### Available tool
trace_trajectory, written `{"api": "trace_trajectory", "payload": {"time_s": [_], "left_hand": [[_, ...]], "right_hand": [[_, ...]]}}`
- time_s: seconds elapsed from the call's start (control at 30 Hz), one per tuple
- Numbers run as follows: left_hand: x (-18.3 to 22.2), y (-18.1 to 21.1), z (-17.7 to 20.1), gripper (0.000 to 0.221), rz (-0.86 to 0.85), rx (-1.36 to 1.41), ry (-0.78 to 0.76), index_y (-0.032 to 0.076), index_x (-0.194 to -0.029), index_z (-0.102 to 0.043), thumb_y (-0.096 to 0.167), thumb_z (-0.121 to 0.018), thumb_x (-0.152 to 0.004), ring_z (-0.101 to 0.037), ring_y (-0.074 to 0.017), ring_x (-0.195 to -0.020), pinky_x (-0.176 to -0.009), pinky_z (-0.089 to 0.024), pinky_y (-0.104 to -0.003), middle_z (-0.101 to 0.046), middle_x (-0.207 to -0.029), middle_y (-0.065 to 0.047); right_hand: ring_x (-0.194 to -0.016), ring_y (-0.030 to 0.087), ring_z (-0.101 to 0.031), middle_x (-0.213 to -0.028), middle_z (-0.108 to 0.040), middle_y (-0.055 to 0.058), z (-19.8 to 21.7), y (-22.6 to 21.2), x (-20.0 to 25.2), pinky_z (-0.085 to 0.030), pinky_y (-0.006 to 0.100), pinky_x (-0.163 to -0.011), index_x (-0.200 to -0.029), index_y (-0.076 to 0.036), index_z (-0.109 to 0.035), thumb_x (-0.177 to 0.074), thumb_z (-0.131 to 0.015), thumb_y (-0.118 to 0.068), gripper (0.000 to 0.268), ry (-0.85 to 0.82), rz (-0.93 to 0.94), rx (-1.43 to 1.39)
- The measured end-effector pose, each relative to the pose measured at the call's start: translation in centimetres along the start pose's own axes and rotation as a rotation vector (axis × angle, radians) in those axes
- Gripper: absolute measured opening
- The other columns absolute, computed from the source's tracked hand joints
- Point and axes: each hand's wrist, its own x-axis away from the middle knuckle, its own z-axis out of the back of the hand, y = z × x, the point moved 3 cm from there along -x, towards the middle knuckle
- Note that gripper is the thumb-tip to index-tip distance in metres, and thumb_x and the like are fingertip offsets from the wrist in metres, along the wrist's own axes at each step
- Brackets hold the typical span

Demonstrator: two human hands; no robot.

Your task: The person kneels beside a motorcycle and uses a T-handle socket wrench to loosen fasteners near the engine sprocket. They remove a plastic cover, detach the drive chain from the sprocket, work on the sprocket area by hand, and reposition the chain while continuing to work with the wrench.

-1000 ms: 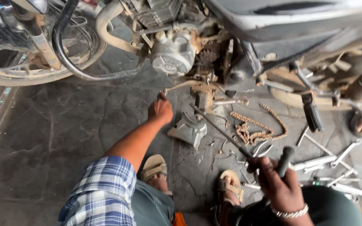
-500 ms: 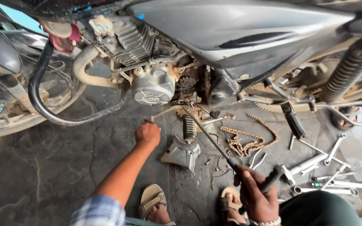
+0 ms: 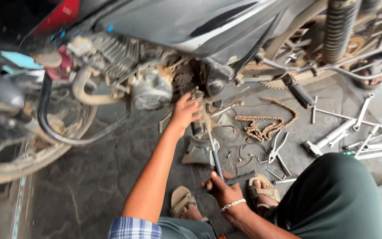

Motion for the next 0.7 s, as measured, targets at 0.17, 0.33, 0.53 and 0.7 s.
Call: {"api": "trace_trajectory", "payload": {"time_s": [0.17, 0.33, 0.53, 0.7], "left_hand": [[-0.4, 0.6, 0.7, 0.061, -0.099, -0.446, 0.209, 0.008, -0.153, -0.042, 0.029, -0.065, -0.100, -0.065, -0.0229, -0.114, -0.088, -0.057, -0.038, -0.065, -0.134, -0.012], [-0.4, 2.4, -0.2, 0.052, -0.026, 0.011, 0.015, 0.011, -0.155, -0.037, 0.026, -0.045, -0.106, -0.070, -0.0184, -0.093, -0.076, -0.060, -0.034, -0.072, -0.119, -0.011], [-1.0, 3.1, -0.8, 0.042, -0.041, 0.023, 0.050, 0.010, -0.149, -0.038, 0.020, -0.039, -0.109, -0.070, -0.0139, -0.081, -0.069, -0.059, -0.031, -0.074, -0.110, -0.008], [-1.9, 3.8, -0.8, 0.035, -0.077, -0.064, 0.025, 0.008, -0.141, -0.049, 0.016, -0.043, -0.107, -0.069, -0.0123, -0.078, -0.063, -0.059, -0.030, -0.073, -0.109, -0.005]], "right_hand": [[-0.084, 0.025, -0.071, -0.074, -0.065, 0.010, -1.0, -1.3, 0.4, -0.058, 0.042, -0.086, -0.128, 0.000, -0.058, -0.093, -0.064, -0.016, 0.039, -0.022, -0.072, 0.049], [-0.086, 0.027, -0.071, -0.076, -0.067, 0.010, 0.1, -0.4, -1.2, -0.058, 0.044, -0.086, -0.135, 0.001, -0.056, -0.094, -0.066, -0.017, 0.046, -0.108, -0.053, 0.162], [-0.093, 0.025, -0.073, -0.076, -0.067, 0.006, 0.7, -0.2, -2.0, -0.057, 0.042, -0.081, -0.138, -0.009, -0.056, -0.094, -0.063, -0.024, 0.047, -0.013, -0.224, 0.162], [-0.096, 0.022, -0.073, -0.079, -0.068, 0.004, 0.3, -1.0, -2.8, -0.054, 0.037, -0.079, -0.136, -0.013, -0.058, -0.095, -0.064, -0.028, 0.045, 0.003, -0.228, 0.198]]}}
